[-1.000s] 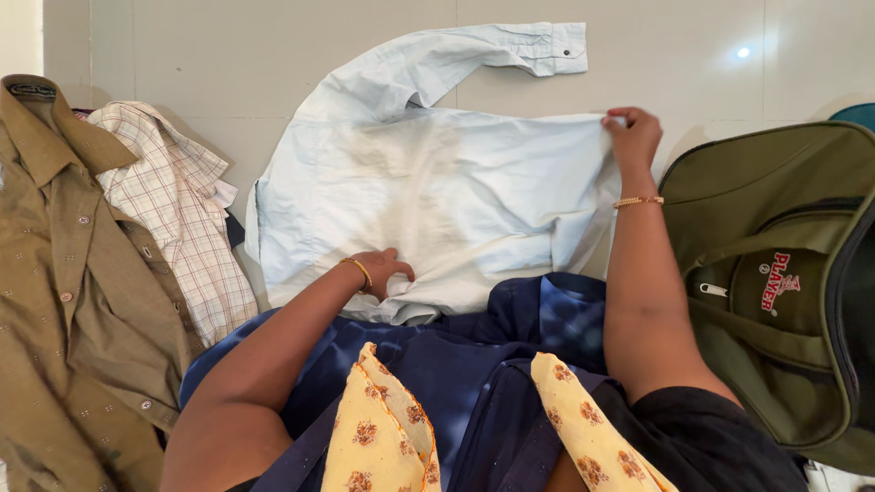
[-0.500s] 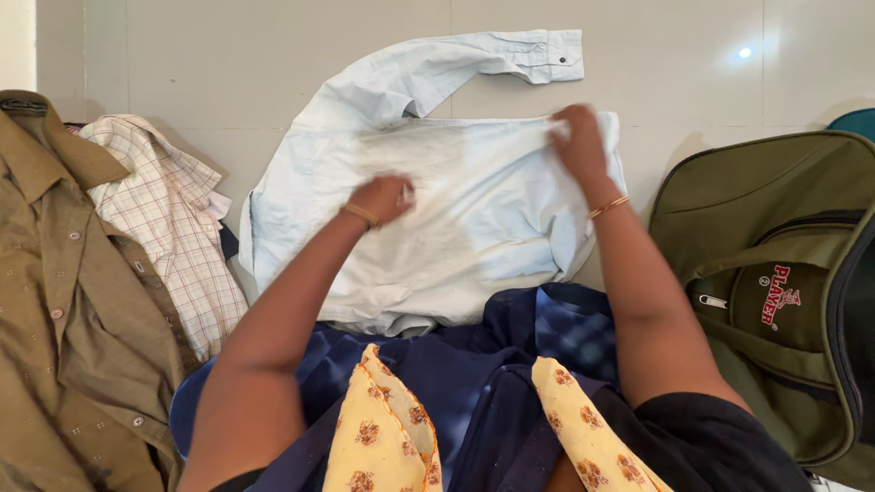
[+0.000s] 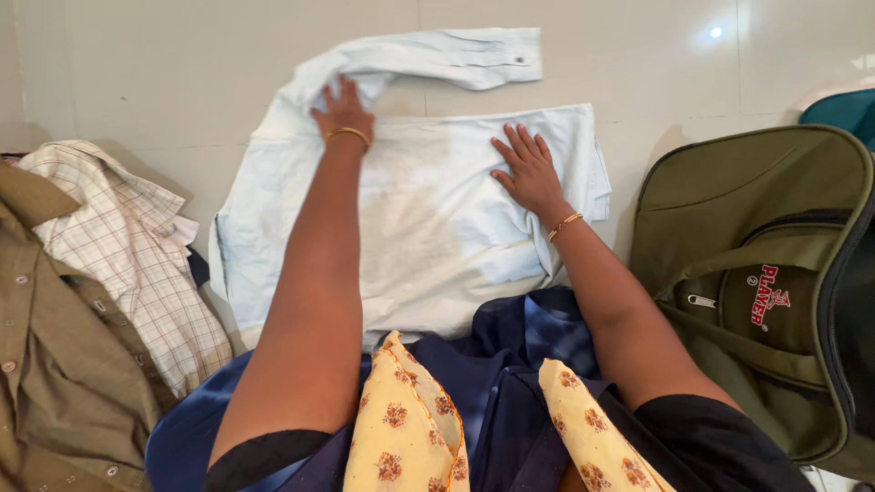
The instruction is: The person buttons a light blue shirt and then folds it by tucking in the sleeves and flattening the torso section on the floor.
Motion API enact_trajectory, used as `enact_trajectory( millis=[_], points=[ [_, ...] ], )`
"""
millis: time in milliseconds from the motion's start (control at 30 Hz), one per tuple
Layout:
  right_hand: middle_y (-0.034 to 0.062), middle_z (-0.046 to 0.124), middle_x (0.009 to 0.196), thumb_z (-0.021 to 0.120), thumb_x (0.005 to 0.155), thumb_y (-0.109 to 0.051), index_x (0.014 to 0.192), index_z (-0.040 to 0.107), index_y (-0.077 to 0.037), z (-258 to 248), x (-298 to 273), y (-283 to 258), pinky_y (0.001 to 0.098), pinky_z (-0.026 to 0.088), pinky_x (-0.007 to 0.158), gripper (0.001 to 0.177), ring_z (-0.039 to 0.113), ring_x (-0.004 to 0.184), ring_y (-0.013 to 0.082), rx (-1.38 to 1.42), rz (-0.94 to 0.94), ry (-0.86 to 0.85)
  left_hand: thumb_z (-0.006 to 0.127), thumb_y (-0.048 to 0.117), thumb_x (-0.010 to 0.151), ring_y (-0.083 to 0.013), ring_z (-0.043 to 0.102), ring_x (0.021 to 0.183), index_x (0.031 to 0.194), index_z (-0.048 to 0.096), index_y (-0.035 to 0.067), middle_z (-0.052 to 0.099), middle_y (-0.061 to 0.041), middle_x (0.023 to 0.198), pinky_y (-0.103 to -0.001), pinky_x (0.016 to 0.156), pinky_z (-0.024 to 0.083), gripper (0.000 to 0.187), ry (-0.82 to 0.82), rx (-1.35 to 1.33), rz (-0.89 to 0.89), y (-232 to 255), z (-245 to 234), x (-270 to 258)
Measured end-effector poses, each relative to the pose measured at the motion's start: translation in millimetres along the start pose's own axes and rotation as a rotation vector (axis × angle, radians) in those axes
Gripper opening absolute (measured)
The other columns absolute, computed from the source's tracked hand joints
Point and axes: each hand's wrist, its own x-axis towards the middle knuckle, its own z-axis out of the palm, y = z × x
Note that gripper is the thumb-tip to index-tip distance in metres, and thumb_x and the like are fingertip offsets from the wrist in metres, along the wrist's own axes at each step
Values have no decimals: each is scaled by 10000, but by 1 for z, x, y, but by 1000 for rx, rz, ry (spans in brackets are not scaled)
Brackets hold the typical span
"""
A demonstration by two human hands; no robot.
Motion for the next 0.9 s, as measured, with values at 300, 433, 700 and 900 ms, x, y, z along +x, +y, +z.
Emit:
enact_trajectory(
  millis=[300,433,700,900],
  points=[
    [147,369,1639,661,988,-425,1478,550,-170,-1,20,-11,528,204,1219,563,273,1530,346,3,21,-27,676,214,1010,-421,301,1498,1508,451,-10,319,-293,1610,-446,1230,323,591,843,-129,322,-41,-1,-37],
    [125,475,1599,690,994,-380,1407,601,-163,6,25,4,503,308,1255,475,391,1510,346,118,218,-3,723,157,941,-327,508,1263,1258,585,78,557,-110,1295,-507,1054,407,354,669,-266,244,-34,17,-109],
    [220,205,1676,663,966,-478,1584,417,-182,20,24,20,706,137,1162,727,100,1524,509,-48,314,-54,505,643,979,-423,-130,1536,1652,172,257,-51,-60,1715,-836,1097,-16,844,213,-273,-186,-67,43,-111],
    [160,130,1724,600,980,-565,1625,343,-266,19,51,24,728,87,1191,756,17,1560,474,-49,352,-143,511,665,973,-375,-165,1579,1681,131,325,-104,0,1746,-817,1152,-44,873,117,-311,-182,-81,25,-75]
  ],
)
